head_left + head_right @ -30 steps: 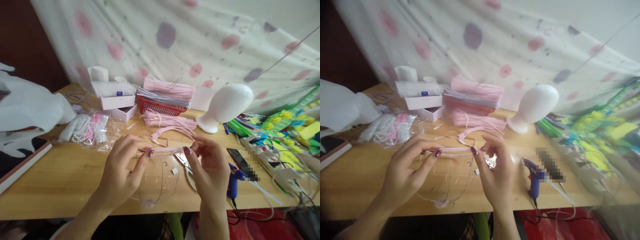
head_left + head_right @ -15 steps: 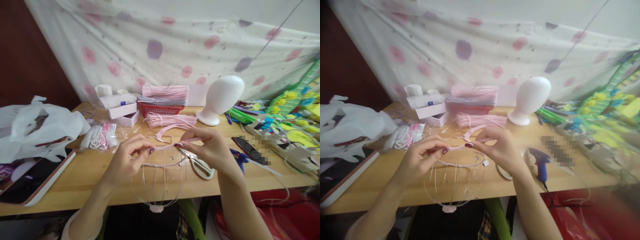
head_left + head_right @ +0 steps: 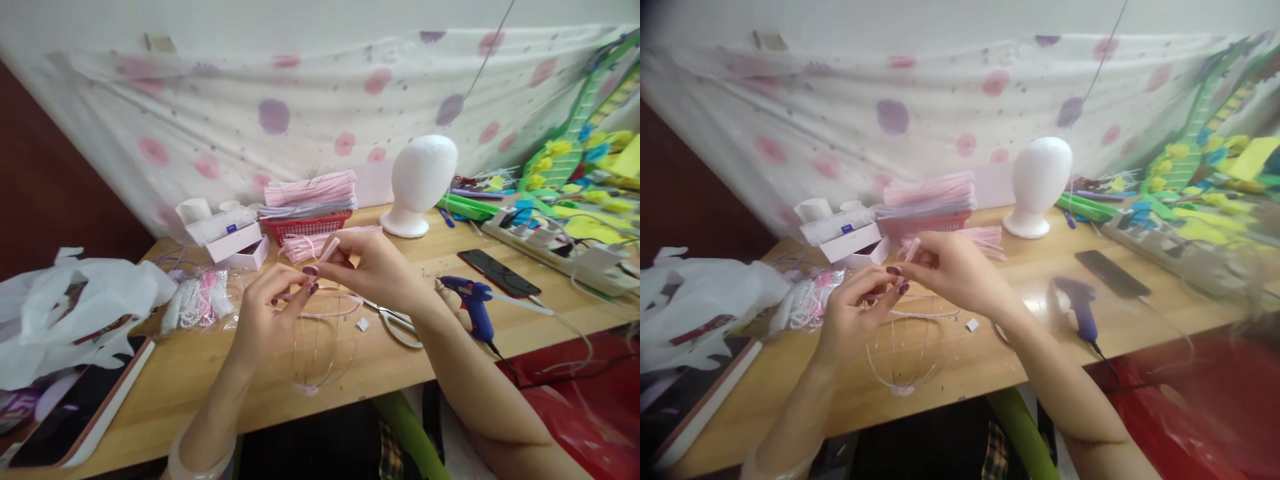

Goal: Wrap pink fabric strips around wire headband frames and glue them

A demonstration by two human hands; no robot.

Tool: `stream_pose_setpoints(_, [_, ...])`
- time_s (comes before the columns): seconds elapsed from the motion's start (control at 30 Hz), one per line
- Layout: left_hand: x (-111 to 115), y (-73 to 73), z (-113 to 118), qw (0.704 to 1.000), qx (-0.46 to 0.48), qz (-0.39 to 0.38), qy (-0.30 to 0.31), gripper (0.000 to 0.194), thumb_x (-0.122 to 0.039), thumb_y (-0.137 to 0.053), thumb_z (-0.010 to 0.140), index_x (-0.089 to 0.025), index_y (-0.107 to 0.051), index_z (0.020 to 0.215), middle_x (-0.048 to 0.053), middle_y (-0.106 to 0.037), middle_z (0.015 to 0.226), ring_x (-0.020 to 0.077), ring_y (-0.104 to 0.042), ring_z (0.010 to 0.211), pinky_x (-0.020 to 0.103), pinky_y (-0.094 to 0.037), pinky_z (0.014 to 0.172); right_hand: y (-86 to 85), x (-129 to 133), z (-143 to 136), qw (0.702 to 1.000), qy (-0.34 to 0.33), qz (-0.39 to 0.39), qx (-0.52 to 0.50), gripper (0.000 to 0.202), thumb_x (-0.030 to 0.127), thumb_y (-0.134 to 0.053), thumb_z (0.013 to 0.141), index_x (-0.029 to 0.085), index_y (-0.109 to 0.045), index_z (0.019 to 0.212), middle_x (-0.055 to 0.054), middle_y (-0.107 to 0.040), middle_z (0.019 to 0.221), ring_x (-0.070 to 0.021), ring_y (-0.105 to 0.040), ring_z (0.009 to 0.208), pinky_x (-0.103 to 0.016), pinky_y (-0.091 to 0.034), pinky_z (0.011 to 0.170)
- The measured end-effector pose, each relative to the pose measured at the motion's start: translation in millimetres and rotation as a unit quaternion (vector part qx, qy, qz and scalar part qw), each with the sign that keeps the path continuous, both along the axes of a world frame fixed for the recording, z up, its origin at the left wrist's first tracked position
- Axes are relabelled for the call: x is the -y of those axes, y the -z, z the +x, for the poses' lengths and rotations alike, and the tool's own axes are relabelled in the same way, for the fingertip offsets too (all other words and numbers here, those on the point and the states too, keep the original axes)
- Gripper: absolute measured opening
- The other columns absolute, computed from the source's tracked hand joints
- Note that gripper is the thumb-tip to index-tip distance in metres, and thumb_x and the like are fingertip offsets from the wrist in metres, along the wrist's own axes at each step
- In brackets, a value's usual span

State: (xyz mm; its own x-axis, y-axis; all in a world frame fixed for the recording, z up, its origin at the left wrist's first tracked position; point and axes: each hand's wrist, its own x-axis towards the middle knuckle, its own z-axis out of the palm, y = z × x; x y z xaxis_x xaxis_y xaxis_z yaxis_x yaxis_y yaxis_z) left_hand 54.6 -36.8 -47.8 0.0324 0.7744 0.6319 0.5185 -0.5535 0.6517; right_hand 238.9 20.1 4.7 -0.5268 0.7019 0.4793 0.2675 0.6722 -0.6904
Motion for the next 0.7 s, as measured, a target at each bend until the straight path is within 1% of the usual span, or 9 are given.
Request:
stream_pose_setpoints(0.13, [-4.9,0.3,3.3,0.999,0.03,-0.024,-0.007,0.013,-0.027,-0.064,0.093,-0.022,-0.07,0.083,0.001,-0.069,0.08,0.0143,-0.062,0.073,0.024,-0.047,0.061,10.0,-1.4,10.5,0.996,-0.016,-0.057,-0.071,0.007,0.025,-0.073,0.086,0.019,-0.07,0.084,0.002,-0.069,0.076,-0.0115,-0.062,0.066,-0.025,-0.048,0.062])
stream_pose_setpoints(0.2, [-6.5,0.0,2.2,0.998,0.034,-0.04,-0.022,0.014,-0.029,-0.065,0.092,-0.021,-0.071,0.082,0.001,-0.068,0.076,0.0144,-0.062,0.069,0.024,-0.047,0.059,21.2,-4.3,23.6,0.989,0.0,-0.084,-0.12,0.01,0.026,-0.076,0.084,0.02,-0.072,0.091,0.0,-0.073,0.084,-0.0132,-0.067,0.072,-0.027,-0.053,0.068])
stream_pose_setpoints(0.33, [-9.7,-0.6,-2.0,0.997,0.04,-0.051,-0.041,0.009,-0.026,-0.067,0.088,-0.02,-0.072,0.082,0.0,-0.07,0.074,0.0135,-0.064,0.066,0.023,-0.049,0.059,47.8,-14.7,56.1,0.973,0.116,-0.079,-0.185,0.016,0.035,-0.077,0.085,0.023,-0.077,0.095,-0.003,-0.077,0.091,-0.0172,-0.071,0.081,-0.032,-0.056,0.075])
stream_pose_setpoints(0.4, [-11.6,-1.3,-3.9,0.996,0.042,-0.055,-0.05,0.009,-0.026,-0.066,0.087,-0.02,-0.072,0.082,0.0,-0.071,0.072,0.0129,-0.064,0.063,0.022,-0.049,0.057,57.9,-17.5,67.0,0.96,0.21,-0.051,-0.178,0.021,0.04,-0.07,0.091,0.023,-0.077,0.1,-0.002,-0.076,0.082,-0.017,-0.069,0.073,-0.033,-0.055,0.073])
stream_pose_setpoints(0.47, [-13.5,-2.0,-4.7,0.996,0.039,-0.057,-0.06,0.01,-0.026,-0.066,0.087,-0.02,-0.071,0.08,-0.001,-0.068,0.065,0.012,-0.06,0.057,0.021,-0.046,0.052,64.0,-14.8,68.6,0.952,0.269,-0.013,-0.147,0.028,0.043,-0.058,0.099,0.023,-0.075,0.105,0.0,-0.072,0.069,-0.0167,-0.067,0.066,-0.033,-0.054,0.07])
stream_pose_setpoints(0.53, [-14.7,-2.2,-3.7,0.995,0.038,-0.057,-0.068,0.012,-0.027,-0.066,0.087,-0.02,-0.069,0.077,-0.002,-0.065,0.06,0.0116,-0.058,0.053,0.021,-0.045,0.05,67.1,-6.0,59.7,0.966,0.235,0.012,-0.106,0.03,0.044,-0.052,0.102,0.025,-0.074,0.109,-0.001,-0.074,0.074,-0.0185,-0.07,0.074,-0.033,-0.055,0.073])
stream_pose_setpoints(0.6, [-14.7,-1.5,-1.0,0.995,0.038,-0.059,-0.072,0.013,-0.028,-0.065,0.087,-0.02,-0.068,0.077,-0.002,-0.066,0.061,0.0115,-0.058,0.054,0.021,-0.046,0.051,69.7,5.8,43.8,0.99,0.128,0.01,-0.062,0.023,0.042,-0.062,0.097,0.027,-0.074,0.109,-0.004,-0.079,0.098,-0.021,-0.073,0.091,-0.034,-0.057,0.079])
stream_pose_setpoints(0.63, [-14.2,-0.8,0.6,0.995,0.039,-0.061,-0.073,0.013,-0.028,-0.065,0.088,-0.02,-0.068,0.077,-0.002,-0.067,0.063,0.0115,-0.059,0.056,0.021,-0.047,0.052,71.5,11.2,35.3,0.995,0.085,-0.003,-0.052,0.02,0.041,-0.067,0.094,0.027,-0.075,0.106,-0.003,-0.079,0.099,-0.021,-0.074,0.09,-0.033,-0.058,0.079])
stream_pose_setpoints(0.7, [-12.6,0.6,3.4,0.994,0.043,-0.064,-0.078,0.013,-0.028,-0.064,0.09,-0.021,-0.066,0.079,-0.002,-0.066,0.067,0.0116,-0.06,0.059,0.021,-0.047,0.054,76.8,18.5,21.1,0.994,0.047,-0.06,-0.077,0.018,0.041,-0.072,0.091,0.026,-0.076,0.098,-0.003,-0.08,0.092,-0.0198,-0.075,0.083,-0.033,-0.06,0.077])
